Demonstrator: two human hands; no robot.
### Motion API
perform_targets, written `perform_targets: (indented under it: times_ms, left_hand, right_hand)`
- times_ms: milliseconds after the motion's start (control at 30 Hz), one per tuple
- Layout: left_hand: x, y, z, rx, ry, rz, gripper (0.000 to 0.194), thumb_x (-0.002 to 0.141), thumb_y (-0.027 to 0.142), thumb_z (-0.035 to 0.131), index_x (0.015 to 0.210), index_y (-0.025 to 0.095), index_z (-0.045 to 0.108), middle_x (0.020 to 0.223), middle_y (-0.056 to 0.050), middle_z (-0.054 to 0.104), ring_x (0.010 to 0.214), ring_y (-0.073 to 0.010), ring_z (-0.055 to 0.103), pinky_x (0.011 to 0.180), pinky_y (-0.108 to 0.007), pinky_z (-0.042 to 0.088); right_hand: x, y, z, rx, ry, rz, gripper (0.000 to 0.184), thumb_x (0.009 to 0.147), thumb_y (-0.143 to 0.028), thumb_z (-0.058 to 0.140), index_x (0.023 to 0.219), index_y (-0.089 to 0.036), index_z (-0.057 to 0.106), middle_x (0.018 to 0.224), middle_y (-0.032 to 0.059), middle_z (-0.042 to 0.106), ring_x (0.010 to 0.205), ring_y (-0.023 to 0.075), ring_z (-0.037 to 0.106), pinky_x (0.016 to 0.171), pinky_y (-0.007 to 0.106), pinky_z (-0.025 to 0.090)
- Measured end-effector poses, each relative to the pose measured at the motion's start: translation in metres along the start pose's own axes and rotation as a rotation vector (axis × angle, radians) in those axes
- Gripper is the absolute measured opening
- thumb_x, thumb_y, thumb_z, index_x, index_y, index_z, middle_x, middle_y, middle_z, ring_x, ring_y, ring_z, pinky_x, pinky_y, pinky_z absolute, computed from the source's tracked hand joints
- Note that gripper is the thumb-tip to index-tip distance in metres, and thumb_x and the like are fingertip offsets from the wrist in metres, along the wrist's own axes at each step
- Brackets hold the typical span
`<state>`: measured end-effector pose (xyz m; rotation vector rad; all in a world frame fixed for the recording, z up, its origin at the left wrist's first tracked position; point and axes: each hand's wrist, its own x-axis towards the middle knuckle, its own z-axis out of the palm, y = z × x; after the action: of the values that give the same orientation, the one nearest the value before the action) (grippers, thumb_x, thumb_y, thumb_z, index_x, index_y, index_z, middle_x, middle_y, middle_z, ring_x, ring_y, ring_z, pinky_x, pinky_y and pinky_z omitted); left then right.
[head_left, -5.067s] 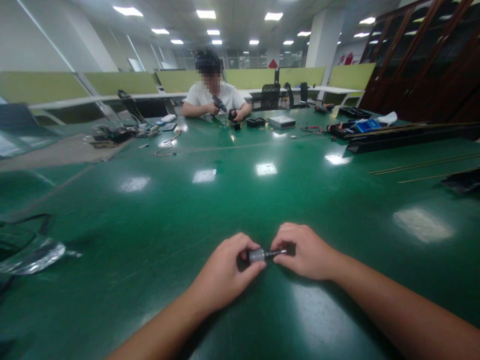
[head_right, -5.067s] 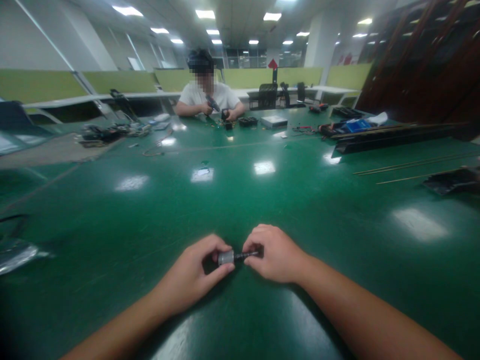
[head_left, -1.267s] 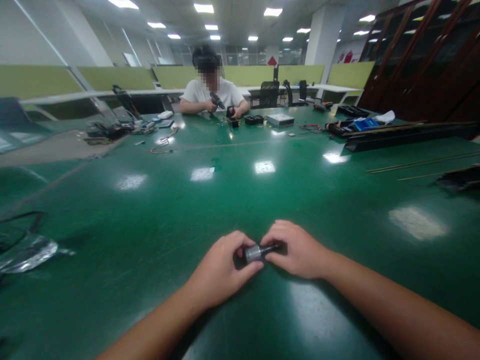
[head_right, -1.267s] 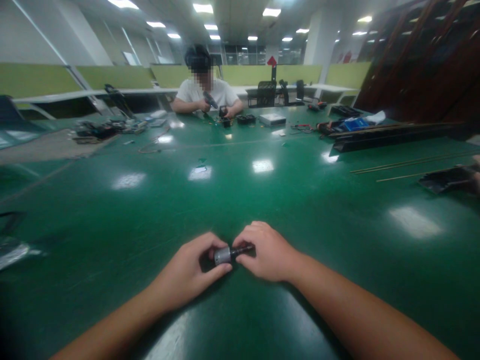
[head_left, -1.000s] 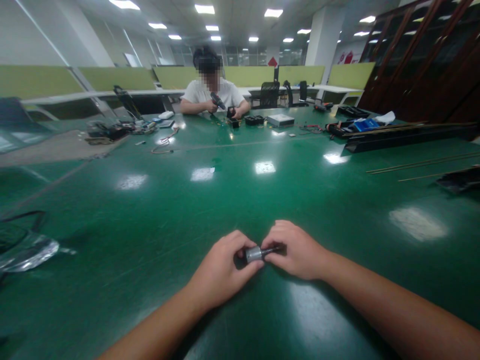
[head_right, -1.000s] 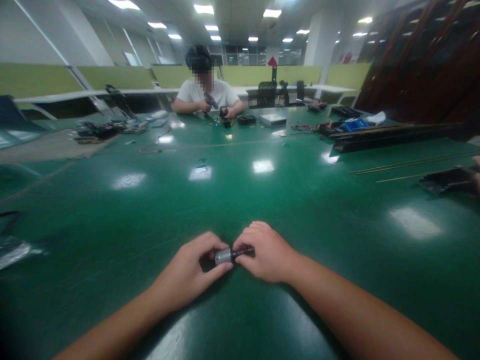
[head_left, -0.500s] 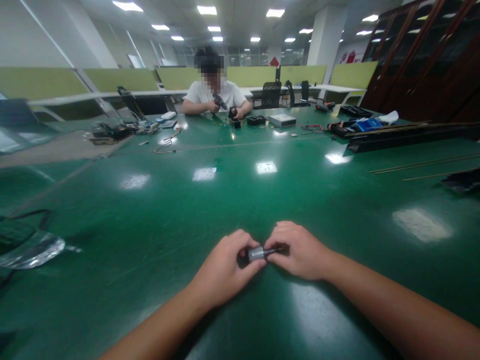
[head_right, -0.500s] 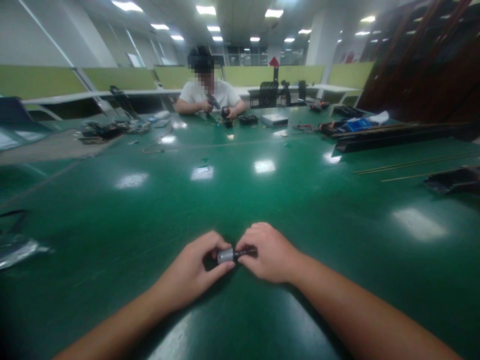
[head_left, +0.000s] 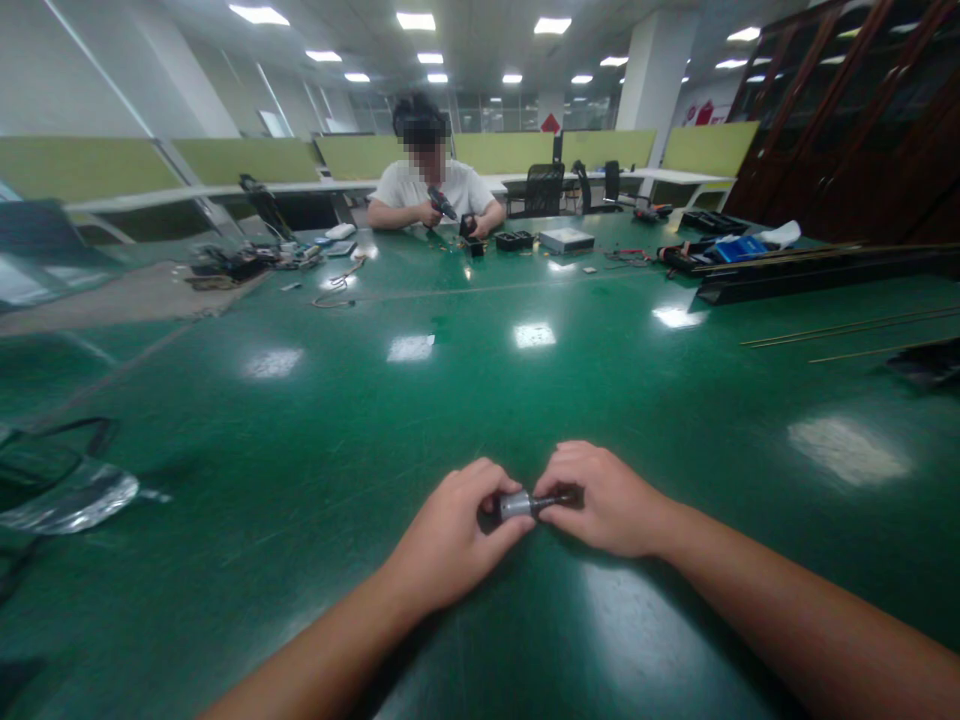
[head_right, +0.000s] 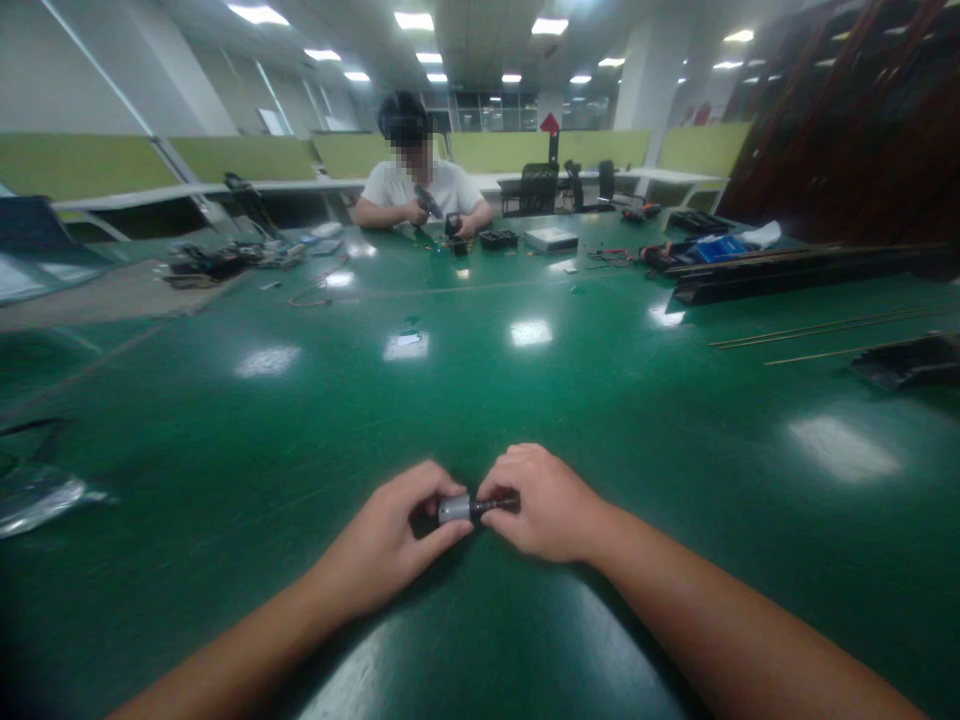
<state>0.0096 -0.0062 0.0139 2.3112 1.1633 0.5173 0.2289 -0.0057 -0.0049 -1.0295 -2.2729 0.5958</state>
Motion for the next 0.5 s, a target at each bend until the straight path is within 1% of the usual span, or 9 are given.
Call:
perform_targets:
  times_ms: [333,500]
  left_hand:
    - [0.0,-0.0029,0.0007,-0.012,0.005,0.014,0.013,0.084,0.028,0.068,0.093,0.019,0.064,0.084,-0.002,0.06,0.077,-0.0179,0.056,0.07,-0.029,0.042]
    - [0.0006,-0.0026,0.0006,-0.014,0.0,0.014,0.013,0.084,0.028,0.068,0.094,0.02,0.064,0.085,-0.002,0.061,0.078,-0.018,0.056,0.071,-0.029,0.042]
  right_hand:
    - [-0.0006,-0.0019,-0.0026,0.001,0.009,0.009,0.01,0.077,-0.016,0.072,0.087,-0.019,0.071,0.08,0.003,0.069,0.08,0.0187,0.058,0.078,0.032,0.043]
    - [-0.0009,-0.0025,-0.0055,-0.019,-0.012,0.021,0.01,0.077,-0.016,0.073,0.086,-0.019,0.072,0.078,0.0024,0.069,0.079,0.0185,0.058,0.077,0.033,0.042]
